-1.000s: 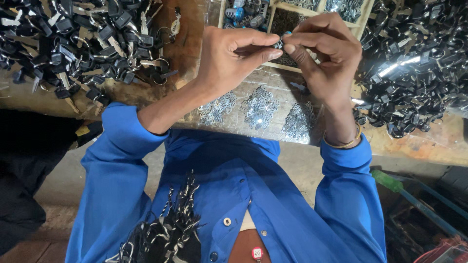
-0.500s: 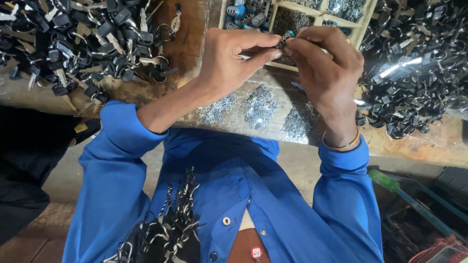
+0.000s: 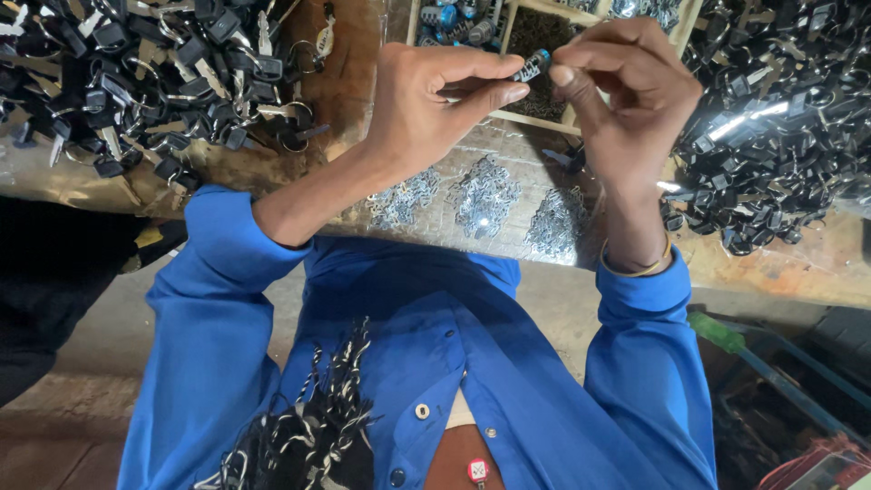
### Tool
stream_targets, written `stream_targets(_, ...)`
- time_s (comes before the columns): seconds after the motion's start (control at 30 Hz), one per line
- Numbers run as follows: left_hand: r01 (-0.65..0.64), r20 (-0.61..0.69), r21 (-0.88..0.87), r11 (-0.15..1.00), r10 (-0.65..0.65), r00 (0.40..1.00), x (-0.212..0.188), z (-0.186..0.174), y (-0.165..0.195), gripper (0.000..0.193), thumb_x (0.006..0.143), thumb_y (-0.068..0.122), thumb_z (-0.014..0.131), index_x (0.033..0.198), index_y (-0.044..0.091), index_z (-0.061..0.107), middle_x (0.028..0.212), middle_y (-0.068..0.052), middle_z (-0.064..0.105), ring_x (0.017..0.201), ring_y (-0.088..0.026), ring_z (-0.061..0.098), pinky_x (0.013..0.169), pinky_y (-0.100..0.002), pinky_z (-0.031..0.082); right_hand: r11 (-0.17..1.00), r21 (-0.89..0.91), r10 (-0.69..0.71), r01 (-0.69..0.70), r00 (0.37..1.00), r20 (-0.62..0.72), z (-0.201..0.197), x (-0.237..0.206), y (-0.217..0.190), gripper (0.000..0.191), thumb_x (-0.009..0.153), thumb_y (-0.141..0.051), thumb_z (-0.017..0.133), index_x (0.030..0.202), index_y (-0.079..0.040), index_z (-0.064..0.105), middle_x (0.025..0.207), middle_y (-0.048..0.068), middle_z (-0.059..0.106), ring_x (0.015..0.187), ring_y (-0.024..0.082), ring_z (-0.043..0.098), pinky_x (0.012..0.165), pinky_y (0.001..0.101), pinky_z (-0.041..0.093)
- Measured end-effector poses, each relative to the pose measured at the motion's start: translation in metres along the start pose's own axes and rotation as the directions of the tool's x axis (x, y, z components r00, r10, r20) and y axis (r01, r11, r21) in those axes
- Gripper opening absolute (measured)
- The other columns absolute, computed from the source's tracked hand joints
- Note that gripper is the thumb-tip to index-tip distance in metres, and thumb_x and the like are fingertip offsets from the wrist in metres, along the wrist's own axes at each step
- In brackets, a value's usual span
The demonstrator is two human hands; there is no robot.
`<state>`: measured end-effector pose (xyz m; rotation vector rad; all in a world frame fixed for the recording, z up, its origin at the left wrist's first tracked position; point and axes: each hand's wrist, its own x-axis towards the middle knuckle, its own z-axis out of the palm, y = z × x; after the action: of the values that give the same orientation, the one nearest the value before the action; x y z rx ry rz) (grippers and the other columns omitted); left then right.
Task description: The person assembles padlocks at a workbench. They pick small metal pin tumblers and springs from a compartment tray, insert them one at a time into a padlock body held in their hands, and press the parts into place, repeating the cycle for successive padlock bodies.
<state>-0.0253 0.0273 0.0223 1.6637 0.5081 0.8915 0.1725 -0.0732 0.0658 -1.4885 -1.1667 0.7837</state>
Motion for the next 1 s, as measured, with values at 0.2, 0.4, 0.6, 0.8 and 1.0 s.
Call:
stream_targets(0.2, 0.019, 0.006, -0.009, 1.0, -0.019, 1.0, 0.001, 0.0, 0.002, 0.019, 0.096, 0.002, 0.084, 0.113, -0.002, 0.077, 0.108, -0.014, 0.079, 0.098, -0.019, 0.08, 0.087, -0.029, 0.069, 0.969, 0.247, -0.007, -0.024, 0.992, 0.126, 0.003, -0.002, 0.012, 0.014, 0.107, 0.01, 0.075, 0.118, 0.001, 0.075, 0.127, 0.007, 0.061, 0.107, 0.013, 0.064, 0.088, 0.0266, 0.062)
stream_targets(0.4, 0.042, 0.012, -0.035, 0.999, -0.041, 0.999, 0.0, 0.0, 0.002, 0.02, 0.096, 0.002, 0.085, 0.114, -0.001, 0.076, 0.108, -0.014, 0.079, 0.098, -0.018, 0.08, 0.087, -0.028, 0.069, 0.993, 0.116, 0.014, -0.033, 0.987, 0.158, 0.003, -0.005, 0.014, 0.011, 0.107, 0.011, 0.075, 0.114, 0.003, 0.075, 0.12, 0.007, 0.06, 0.113, 0.014, 0.059, 0.095, 0.0253, 0.048)
stream_targets(0.6, 0.053, 0.016, -0.034, 0.998, -0.053, 0.998, -0.001, -0.001, 0.002, 0.021, 0.096, 0.002, 0.085, 0.114, -0.002, 0.076, 0.107, -0.013, 0.079, 0.097, -0.018, 0.081, 0.086, -0.028, 0.069, 0.999, 0.022, -0.032, 0.029, 0.99, 0.139, 0.005, -0.006, 0.011, 0.008, 0.11, 0.009, 0.076, 0.116, 0.003, 0.076, 0.121, 0.008, 0.061, 0.111, 0.013, 0.063, 0.092, 0.0239, 0.052)
stream_targets(0.8, 0.002, 0.021, -0.005, 1.0, -0.002, 1.0, 0.0, -0.002, 0.0, 0.02, 0.097, 0.001, 0.084, 0.115, -0.002, 0.076, 0.109, -0.014, 0.079, 0.1, -0.02, 0.081, 0.088, -0.029, 0.069, 0.927, -0.307, -0.19, 0.217, 0.975, 0.117, 0.009, -0.008, -0.008, 0.014, 0.106, 0.006, 0.085, 0.115, 0.0, 0.078, 0.114, 0.007, 0.063, 0.103, 0.016, 0.065, 0.085, 0.0247, 0.054)
stream_targets(1.0, 0.002, 0.037, 0.013, 1.0, -0.003, 0.999, -0.002, -0.003, -0.001, 0.02, 0.096, 0.0, 0.084, 0.115, -0.001, 0.076, 0.11, -0.014, 0.078, 0.099, -0.02, 0.081, 0.086, -0.029, 0.069, 0.932, -0.245, -0.236, 0.267, 0.961, 0.146, 0.007, 0.002, -0.013, 0.018, 0.099, 0.007, 0.087, 0.112, -0.001, 0.077, 0.111, 0.01, 0.064, 0.104, 0.02, 0.064, 0.088, 0.0313, 0.053)
